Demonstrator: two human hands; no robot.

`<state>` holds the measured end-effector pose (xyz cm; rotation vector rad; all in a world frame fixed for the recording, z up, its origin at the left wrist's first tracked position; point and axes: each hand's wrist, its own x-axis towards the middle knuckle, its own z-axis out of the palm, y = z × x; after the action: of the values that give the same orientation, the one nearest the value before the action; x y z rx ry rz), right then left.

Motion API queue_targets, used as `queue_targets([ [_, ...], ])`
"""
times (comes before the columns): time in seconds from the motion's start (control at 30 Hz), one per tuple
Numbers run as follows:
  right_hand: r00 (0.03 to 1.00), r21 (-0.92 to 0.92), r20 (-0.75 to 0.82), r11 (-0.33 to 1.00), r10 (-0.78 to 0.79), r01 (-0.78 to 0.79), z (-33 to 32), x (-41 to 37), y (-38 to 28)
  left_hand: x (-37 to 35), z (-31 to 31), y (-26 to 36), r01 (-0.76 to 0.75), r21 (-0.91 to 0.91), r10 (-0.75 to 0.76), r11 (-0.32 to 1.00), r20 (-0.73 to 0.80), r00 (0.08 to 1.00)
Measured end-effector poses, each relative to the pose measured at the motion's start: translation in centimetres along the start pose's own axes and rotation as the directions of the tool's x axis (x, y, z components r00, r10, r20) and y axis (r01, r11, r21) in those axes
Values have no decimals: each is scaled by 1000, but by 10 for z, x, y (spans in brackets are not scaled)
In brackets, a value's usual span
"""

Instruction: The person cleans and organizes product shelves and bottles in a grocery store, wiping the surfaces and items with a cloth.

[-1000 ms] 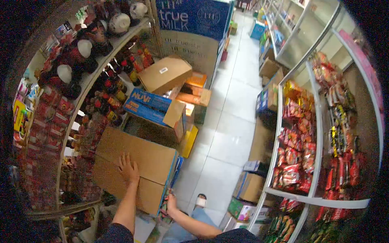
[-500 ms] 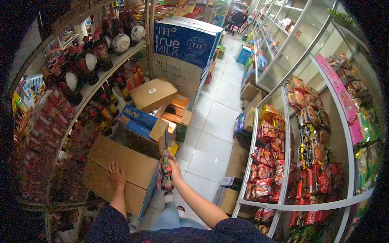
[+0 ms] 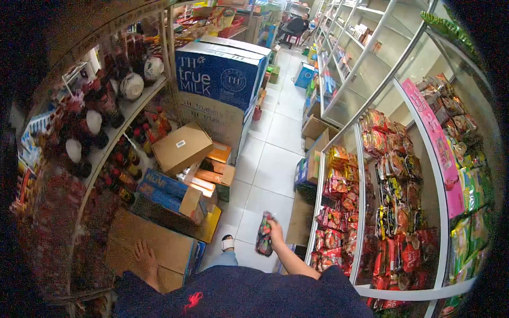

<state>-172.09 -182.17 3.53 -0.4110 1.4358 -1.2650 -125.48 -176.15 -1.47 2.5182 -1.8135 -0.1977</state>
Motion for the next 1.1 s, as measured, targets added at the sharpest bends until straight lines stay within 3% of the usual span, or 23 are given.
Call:
queue_targets([
  [0.07,998,-15,-9,998,-58,58,21,20,-23,4,-9,8,-31,-12,30,999,-25,999],
  [0.13,996,0,-7,996,-87,87,32,55,-24,3,-23,20,85,49,-89,995,92,992],
  [0.37,991,94,78,991,-106,99,62,95,-72,14,19,-7,110,94,-119,989,99,988],
  [0.43,989,110,125,992,-78,65,59,112,-81,26,31,-17,250,-215,-237,944,89,968],
  [0.47,982,94,172,994,-74,58,56,124,-85,34,12,-1,258,-207,-246,944,82,966],
  [0.5,981,43,177,996,-83,76,50,142,-85,44,-8,19,491,-113,-481,864,107,870],
  [0.53,979,-9,183,996,-90,94,49,160,-86,54,-27,40,693,-16,-688,721,109,718],
  [0.57,974,-22,206,994,-97,104,59,158,-112,63,-30,52,702,-10,-697,712,103,709],
  [0.63,960,-102,272,989,-72,103,56,198,-126,78,-37,79,523,-561,-600,642,56,798],
  [0.67,941,-136,337,988,-29,79,59,217,-139,90,-43,102,431,-620,-544,656,8,839],
  [0.7,917,-95,385,983,-109,156,70,225,-162,104,-52,128,329,-673,-484,662,-50,874],
  [0.73,884,-46,425,971,-193,234,80,234,-186,122,-41,141,230,-761,-435,606,-76,897],
  [0.77,871,36,460,983,-175,179,85,258,-197,143,-32,157,123,-835,-382,537,-110,918],
  [0.8,868,44,461,982,-184,185,91,277,-214,157,-51,197,69,-779,-349,624,-198,916],
  [0.87,818,80,456,931,-351,355,108,313,-255,191,-85,273,-55,-822,-233,566,-224,946],
  [0.93,773,103,461,891,-436,442,122,337,-304,234,-105,341,-181,-917,-145,354,-246,958],
  [1.0,723,129,470,849,-507,512,140,368,-338,279,-139,409,-362,-821,-9,442,-407,913],
  [1.1,706,202,327,777,-628,597,169,420,-360,345,-187,509,-519,-742,64,424,-547,835],
])
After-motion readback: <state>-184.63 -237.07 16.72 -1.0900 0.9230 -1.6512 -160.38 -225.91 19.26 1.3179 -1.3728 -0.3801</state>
